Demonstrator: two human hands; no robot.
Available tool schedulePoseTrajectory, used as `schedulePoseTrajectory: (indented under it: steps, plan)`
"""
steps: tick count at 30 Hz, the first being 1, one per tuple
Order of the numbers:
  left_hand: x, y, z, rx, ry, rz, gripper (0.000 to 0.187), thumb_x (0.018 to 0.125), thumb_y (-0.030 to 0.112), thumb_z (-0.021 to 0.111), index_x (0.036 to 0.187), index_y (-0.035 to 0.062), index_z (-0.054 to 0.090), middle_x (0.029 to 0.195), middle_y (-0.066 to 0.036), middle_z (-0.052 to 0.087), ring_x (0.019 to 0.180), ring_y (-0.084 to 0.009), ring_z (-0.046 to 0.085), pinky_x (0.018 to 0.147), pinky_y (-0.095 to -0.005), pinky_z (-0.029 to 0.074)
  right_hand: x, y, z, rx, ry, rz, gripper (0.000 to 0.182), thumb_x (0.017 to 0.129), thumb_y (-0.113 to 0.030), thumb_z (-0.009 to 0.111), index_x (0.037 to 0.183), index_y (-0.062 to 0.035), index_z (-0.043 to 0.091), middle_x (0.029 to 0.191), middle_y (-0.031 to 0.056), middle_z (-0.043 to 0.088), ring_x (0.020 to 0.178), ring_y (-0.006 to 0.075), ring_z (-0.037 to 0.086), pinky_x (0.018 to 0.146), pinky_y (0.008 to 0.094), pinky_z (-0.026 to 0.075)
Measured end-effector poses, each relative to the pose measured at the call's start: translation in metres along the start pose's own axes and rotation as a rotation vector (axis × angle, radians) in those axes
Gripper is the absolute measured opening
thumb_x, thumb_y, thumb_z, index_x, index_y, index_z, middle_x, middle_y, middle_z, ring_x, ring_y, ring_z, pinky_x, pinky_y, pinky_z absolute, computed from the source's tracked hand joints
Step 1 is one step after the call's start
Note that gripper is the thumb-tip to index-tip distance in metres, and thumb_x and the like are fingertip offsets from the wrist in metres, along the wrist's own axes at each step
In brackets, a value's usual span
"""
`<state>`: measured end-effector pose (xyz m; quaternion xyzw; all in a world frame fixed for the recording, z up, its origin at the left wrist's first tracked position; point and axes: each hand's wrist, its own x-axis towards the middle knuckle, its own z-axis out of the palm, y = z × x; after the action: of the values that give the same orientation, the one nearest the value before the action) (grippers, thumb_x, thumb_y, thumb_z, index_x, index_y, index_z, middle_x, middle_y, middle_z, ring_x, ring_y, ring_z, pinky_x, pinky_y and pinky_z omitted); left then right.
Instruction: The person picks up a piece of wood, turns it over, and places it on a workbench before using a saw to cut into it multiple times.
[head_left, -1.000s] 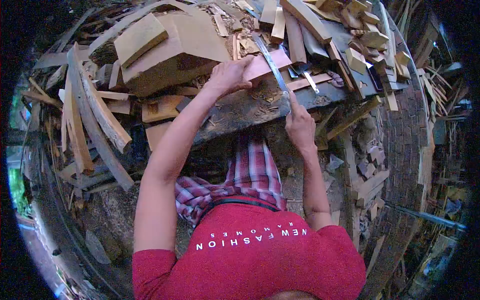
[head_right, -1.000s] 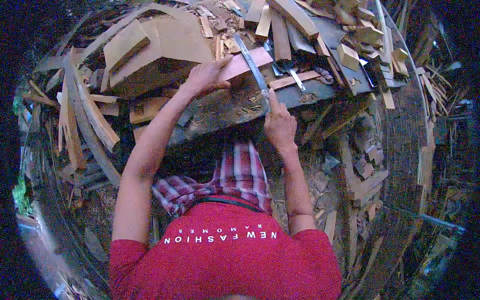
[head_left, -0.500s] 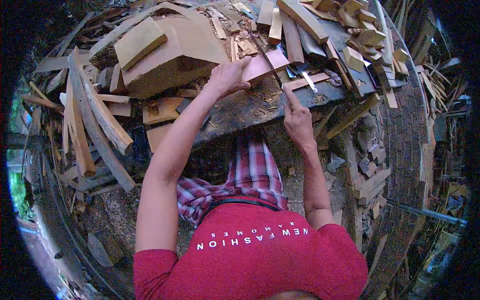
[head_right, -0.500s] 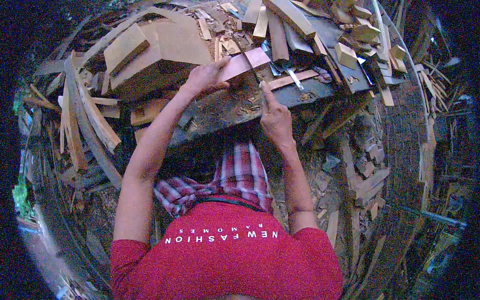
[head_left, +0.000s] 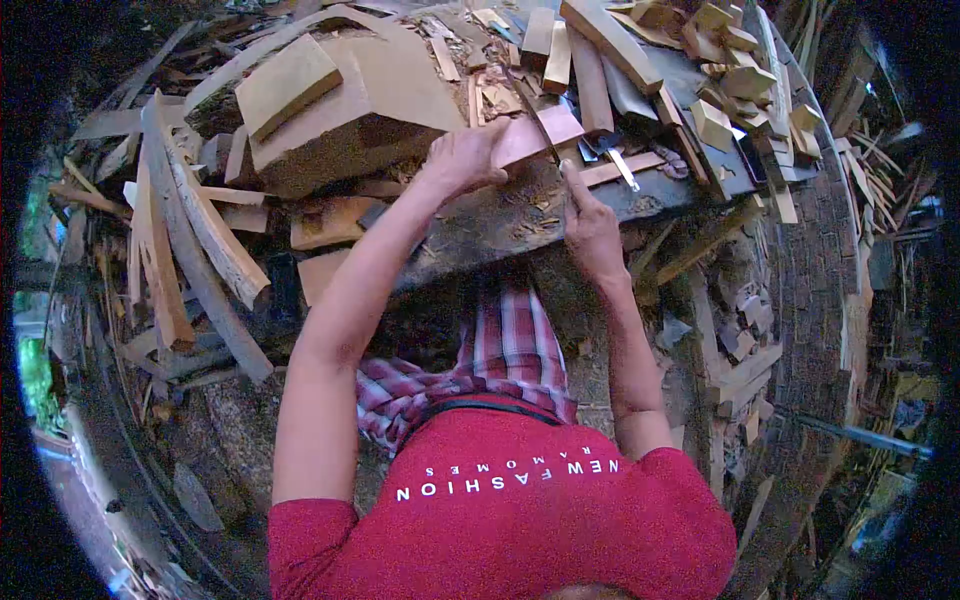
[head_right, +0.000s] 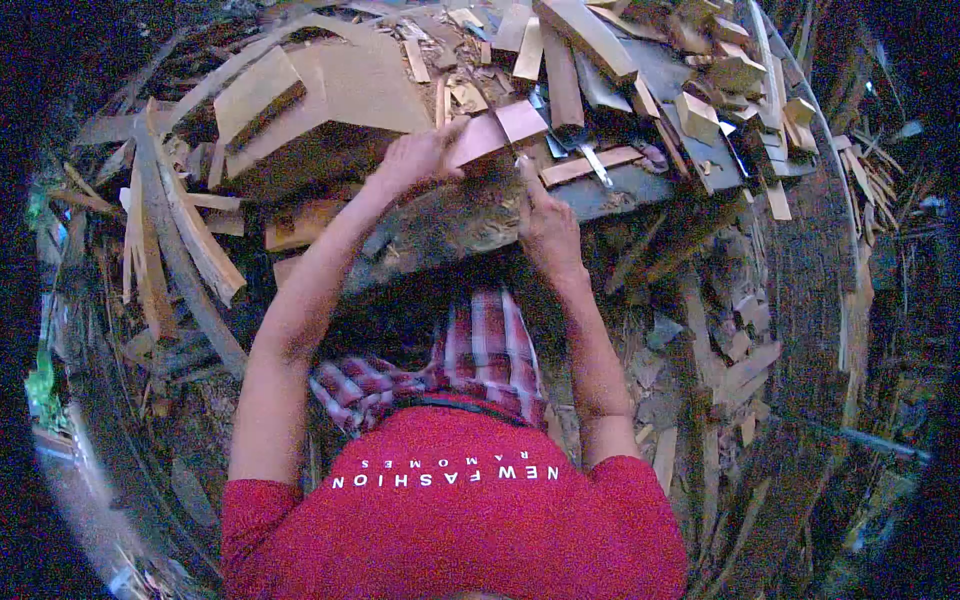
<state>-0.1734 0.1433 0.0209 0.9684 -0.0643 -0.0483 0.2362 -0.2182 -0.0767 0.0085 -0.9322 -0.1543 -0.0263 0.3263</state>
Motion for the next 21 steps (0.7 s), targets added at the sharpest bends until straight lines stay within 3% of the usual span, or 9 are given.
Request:
schedulePoseTrajectory:
  steps: [3,4,7,9,10,12,15,19,21]
  plan:
    - [0.004,0.002,-0.002,0.071,-0.058,-0.038,0.070,0.066,0.034,0.078,0.128,0.0191,0.048,0.106,-0.019,0.065,0.100,-0.0394,0.062,0.085,-0.0494,0.050,0.006,0.001,0.001,0.040,0.047,-0.087,0.044,0.090,-0.006,0.049,0.134,-0.0095,0.047,0.099,0.0315,0.056,0.091,0.0460,0.056,0.071,0.0473,0.046]
    - [0.006,-0.003,0.007,0.142,-0.003,0.007,0.090,0.063,0.044,0.081,0.139,0.0236,0.038,0.105,-0.018,0.066,0.094,-0.0390,0.064,0.079,-0.0504,0.052,0.001,0.002,0.000,0.032,0.023,-0.046,0.044,0.090,-0.006,0.049,0.134,-0.0094,0.047,0.101,0.0311,0.057,0.093,0.0454,0.056,0.072,0.0463,0.047]
    - [0.009,-0.009,0.011,0.113,0.004,0.043,0.089,0.063,0.043,0.080,0.138,0.0230,0.037,0.105,-0.018,0.066,0.094,-0.0393,0.064,0.079,-0.0503,0.052,-0.018,0.000,-0.003,0.061,0.031,-0.016,0.044,0.091,-0.006,0.048,0.134,-0.0088,0.047,0.102,0.0309,0.056,0.094,0.0474,0.050,0.073,0.0423,0.049]
    - [0.007,-0.007,0.011,0.122,0.002,0.040,0.084,0.065,0.041,0.079,0.136,0.0211,0.039,0.105,-0.018,0.066,0.094,-0.0382,0.064,0.080,-0.0500,0.052,-0.024,-0.003,-0.007,0.057,-0.036,0.123,0.044,0.091,-0.006,0.048,0.135,-0.0083,0.048,0.105,0.0305,0.057,0.092,0.0048,0.041,0.075,0.0393,0.050]
    - [0.010,-0.011,0.012,0.103,0.003,0.042,0.084,0.065,0.041,0.079,0.137,0.0215,0.039,0.106,-0.017,0.066,0.094,-0.0377,0.064,0.080,-0.0498,0.052,-0.021,-0.005,-0.008,0.056,-0.038,0.123,0.044,0.091,-0.006,0.048,0.135,-0.0083,0.048,0.105,0.0305,0.057,0.092,0.0048,0.041,0.075,0.0393,0.050]
    - [0.010,-0.013,0.015,0.089,0.003,0.042,0.085,0.065,0.041,0.079,0.138,0.0219,0.039,0.106,-0.017,0.066,0.095,-0.0373,0.065,0.080,-0.0496,0.052,-0.008,-0.008,-0.007,0.025,-0.026,0.056,0.044,0.091,-0.005,0.048,0.135,-0.0087,0.048,0.106,0.0289,0.057,0.093,0.0343,0.066,0.075,0.0372,0.049]
    - [0.008,-0.009,0.015,0.104,0.008,0.031,0.087,0.065,0.042,0.079,0.139,0.0240,0.038,0.107,-0.017,0.066,0.095,-0.0372,0.065,0.080,-0.0498,0.052,0.009,-0.008,-0.001,0.008,-0.046,0.053,0.045,0.091,-0.005,0.049,0.136,-0.0093,0.046,0.105,0.0286,0.057,0.093,0.0420,0.061,0.073,0.0369,0.049]
    - [0.005,-0.006,0.009,0.112,-0.017,-0.008,0.086,0.066,0.040,0.079,0.140,0.0246,0.037,0.108,-0.016,0.066,0.097,-0.0377,0.064,0.082,-0.0491,0.051,-0.014,0.004,0.001,0.063,0.006,-0.016,0.045,0.092,-0.005,0.048,0.136,-0.0101,0.045,0.099,0.0302,0.057,0.086,0.0451,0.059,0.068,0.0384,0.049]
    - [0.005,-0.004,0.007,0.094,-0.035,-0.028,0.081,0.068,0.038,0.078,0.137,0.0224,0.039,0.109,-0.016,0.065,0.099,-0.0386,0.063,0.084,-0.0485,0.051,-0.029,0.003,-0.003,0.058,0.011,0.025,0.049,0.091,-0.011,0.049,0.139,-0.0147,0.042,0.086,0.0326,0.058,0.080,0.0476,0.058,0.067,0.0551,0.043]
